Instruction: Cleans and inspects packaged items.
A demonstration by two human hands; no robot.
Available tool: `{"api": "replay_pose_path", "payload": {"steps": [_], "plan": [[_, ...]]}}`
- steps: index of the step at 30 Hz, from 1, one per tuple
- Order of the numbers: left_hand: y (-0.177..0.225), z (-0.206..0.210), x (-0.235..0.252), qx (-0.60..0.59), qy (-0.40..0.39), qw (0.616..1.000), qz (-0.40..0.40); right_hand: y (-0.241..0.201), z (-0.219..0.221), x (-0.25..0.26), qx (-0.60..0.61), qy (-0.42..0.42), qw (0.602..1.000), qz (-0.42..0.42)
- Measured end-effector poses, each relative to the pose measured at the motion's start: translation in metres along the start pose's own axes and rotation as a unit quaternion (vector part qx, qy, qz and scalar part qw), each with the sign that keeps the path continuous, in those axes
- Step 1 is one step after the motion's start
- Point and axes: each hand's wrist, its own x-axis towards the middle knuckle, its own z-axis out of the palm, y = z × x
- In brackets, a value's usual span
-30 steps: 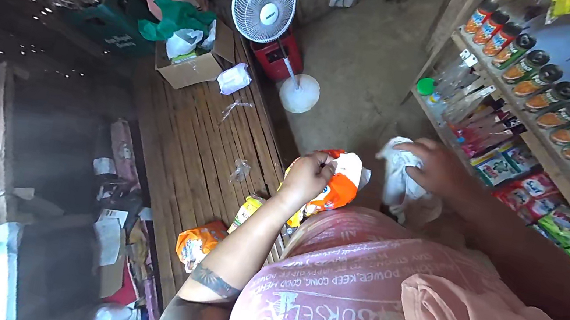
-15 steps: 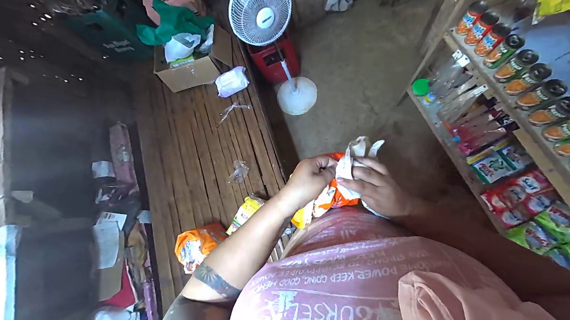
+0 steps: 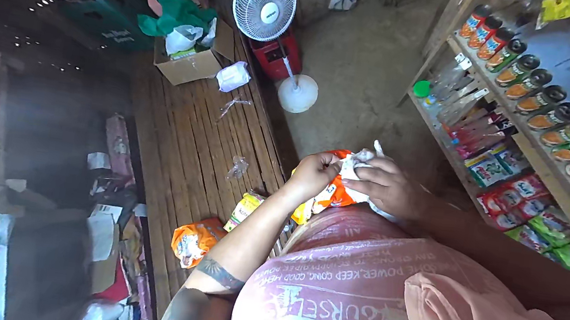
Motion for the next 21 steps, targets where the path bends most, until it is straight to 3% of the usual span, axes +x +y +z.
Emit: {"api": "replay_pose_path", "payload": {"steps": [2, 4, 7, 12, 15, 21], "plan": [[-0.003, -0.006, -0.001, 0.025, -0.003, 1.0, -0.005, 0.013, 0.004, -0.012, -0.008, -0.12, 0.99, 0.076], [-0.015, -0.013, -0.001, 0.037, 0.011, 0.999, -0.018, 0.024, -0.007, -0.017, -0.046, -0.237, 0.948, 0.207], [-0.035, -0.03, -0.011, 0.008, 0.064, 0.998, -0.005, 0.034, -0.021, -0.025, -0.065, -0.265, 0.913, 0.302], [-0.062, -0.065, -0.039, -0.092, 0.257, 0.959, 0.081, 0.049, -0.028, -0.049, -0.049, -0.306, 0.903, 0.296], [-0.082, -0.095, -0.055, -0.184, 0.315, 0.928, 0.078, 0.06, -0.025, -0.069, -0.04, -0.338, 0.891, 0.301], [-0.152, -0.156, -0.091, -0.045, 0.382, 0.923, 0.005, 0.076, -0.033, -0.109, -0.052, -0.384, 0.854, 0.347]]}}
